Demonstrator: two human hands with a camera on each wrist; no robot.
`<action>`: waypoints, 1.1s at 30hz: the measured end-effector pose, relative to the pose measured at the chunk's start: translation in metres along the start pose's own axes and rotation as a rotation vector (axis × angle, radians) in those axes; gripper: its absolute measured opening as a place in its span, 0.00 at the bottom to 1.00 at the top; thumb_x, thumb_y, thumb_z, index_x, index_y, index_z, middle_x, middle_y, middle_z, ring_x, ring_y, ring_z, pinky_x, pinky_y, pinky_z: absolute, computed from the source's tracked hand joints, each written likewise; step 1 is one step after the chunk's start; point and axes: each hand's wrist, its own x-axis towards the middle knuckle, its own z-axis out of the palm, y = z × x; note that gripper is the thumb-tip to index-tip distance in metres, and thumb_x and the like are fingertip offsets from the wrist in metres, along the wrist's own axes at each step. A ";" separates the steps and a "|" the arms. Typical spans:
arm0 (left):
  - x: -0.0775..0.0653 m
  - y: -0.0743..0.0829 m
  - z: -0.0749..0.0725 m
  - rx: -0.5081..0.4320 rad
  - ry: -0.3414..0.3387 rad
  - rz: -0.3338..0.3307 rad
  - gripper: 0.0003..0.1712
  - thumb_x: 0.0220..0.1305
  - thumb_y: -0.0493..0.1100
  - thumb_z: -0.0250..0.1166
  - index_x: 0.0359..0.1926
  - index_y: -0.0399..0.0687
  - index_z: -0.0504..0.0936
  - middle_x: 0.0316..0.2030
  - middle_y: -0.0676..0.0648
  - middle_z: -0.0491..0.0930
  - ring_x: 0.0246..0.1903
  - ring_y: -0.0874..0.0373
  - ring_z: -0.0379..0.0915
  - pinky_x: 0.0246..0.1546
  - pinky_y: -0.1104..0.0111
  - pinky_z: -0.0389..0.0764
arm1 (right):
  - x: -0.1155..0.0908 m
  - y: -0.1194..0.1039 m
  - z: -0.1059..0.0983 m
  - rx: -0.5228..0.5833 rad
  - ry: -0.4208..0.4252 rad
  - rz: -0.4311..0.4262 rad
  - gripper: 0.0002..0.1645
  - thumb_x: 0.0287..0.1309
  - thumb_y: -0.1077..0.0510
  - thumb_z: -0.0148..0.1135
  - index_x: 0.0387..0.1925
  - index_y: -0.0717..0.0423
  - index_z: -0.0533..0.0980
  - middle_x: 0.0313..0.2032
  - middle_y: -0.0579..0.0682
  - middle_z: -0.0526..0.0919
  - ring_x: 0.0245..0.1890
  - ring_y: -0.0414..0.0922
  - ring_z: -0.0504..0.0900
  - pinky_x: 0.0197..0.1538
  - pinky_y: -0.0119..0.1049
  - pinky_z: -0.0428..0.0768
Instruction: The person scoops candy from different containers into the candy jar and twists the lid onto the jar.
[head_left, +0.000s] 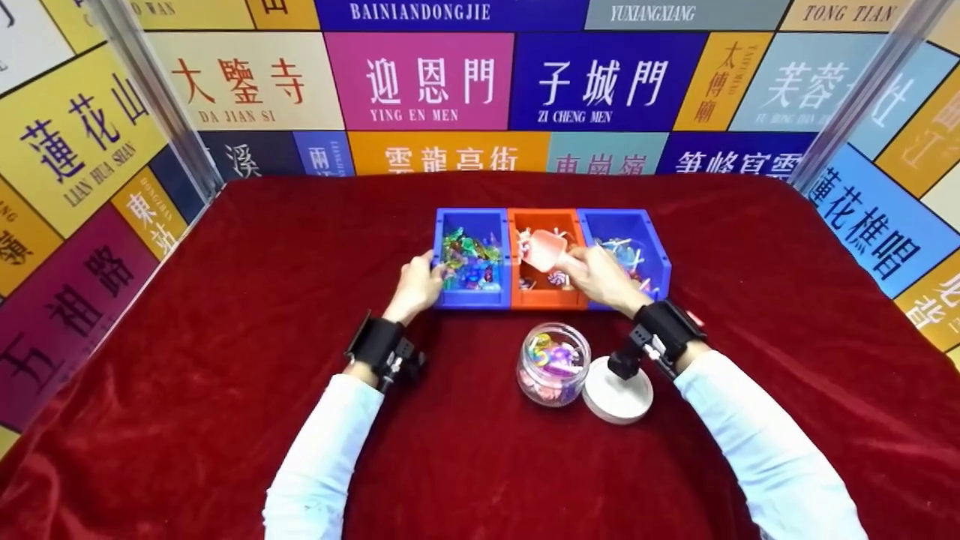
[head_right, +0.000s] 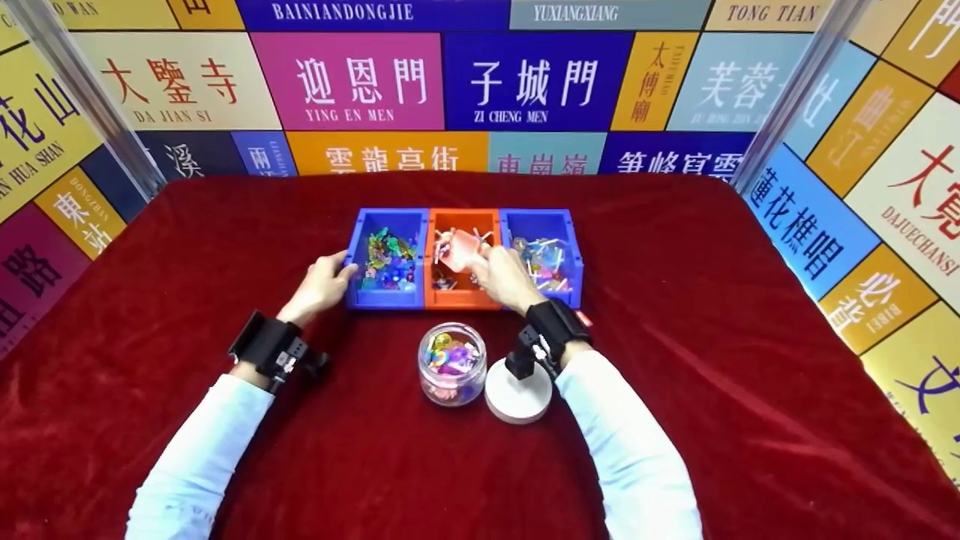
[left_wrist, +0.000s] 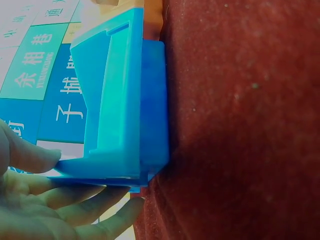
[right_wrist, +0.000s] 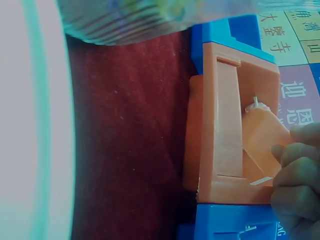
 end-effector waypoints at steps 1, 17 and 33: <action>0.000 0.000 -0.001 -0.002 -0.003 -0.004 0.23 0.64 0.35 0.49 0.59 0.30 0.63 0.51 0.33 0.72 0.49 0.47 0.70 0.53 0.61 0.68 | 0.000 0.000 -0.001 0.005 -0.009 -0.005 0.17 0.59 0.56 0.52 0.27 0.68 0.77 0.19 0.54 0.76 0.18 0.40 0.69 0.23 0.29 0.65; -0.001 0.002 -0.001 -0.008 -0.008 -0.023 0.24 0.64 0.35 0.48 0.60 0.31 0.62 0.48 0.34 0.74 0.44 0.47 0.73 0.49 0.61 0.72 | -0.016 0.017 -0.012 0.371 -0.110 0.082 0.22 0.60 0.53 0.52 0.34 0.73 0.74 0.16 0.49 0.68 0.12 0.32 0.62 0.15 0.23 0.60; 0.000 0.001 0.000 0.024 0.009 -0.016 0.24 0.64 0.36 0.49 0.60 0.28 0.61 0.53 0.32 0.69 0.53 0.45 0.66 0.56 0.61 0.65 | -0.008 -0.022 -0.028 -0.315 -0.007 -0.026 0.13 0.51 0.59 0.56 0.29 0.67 0.78 0.26 0.60 0.81 0.24 0.51 0.74 0.29 0.44 0.74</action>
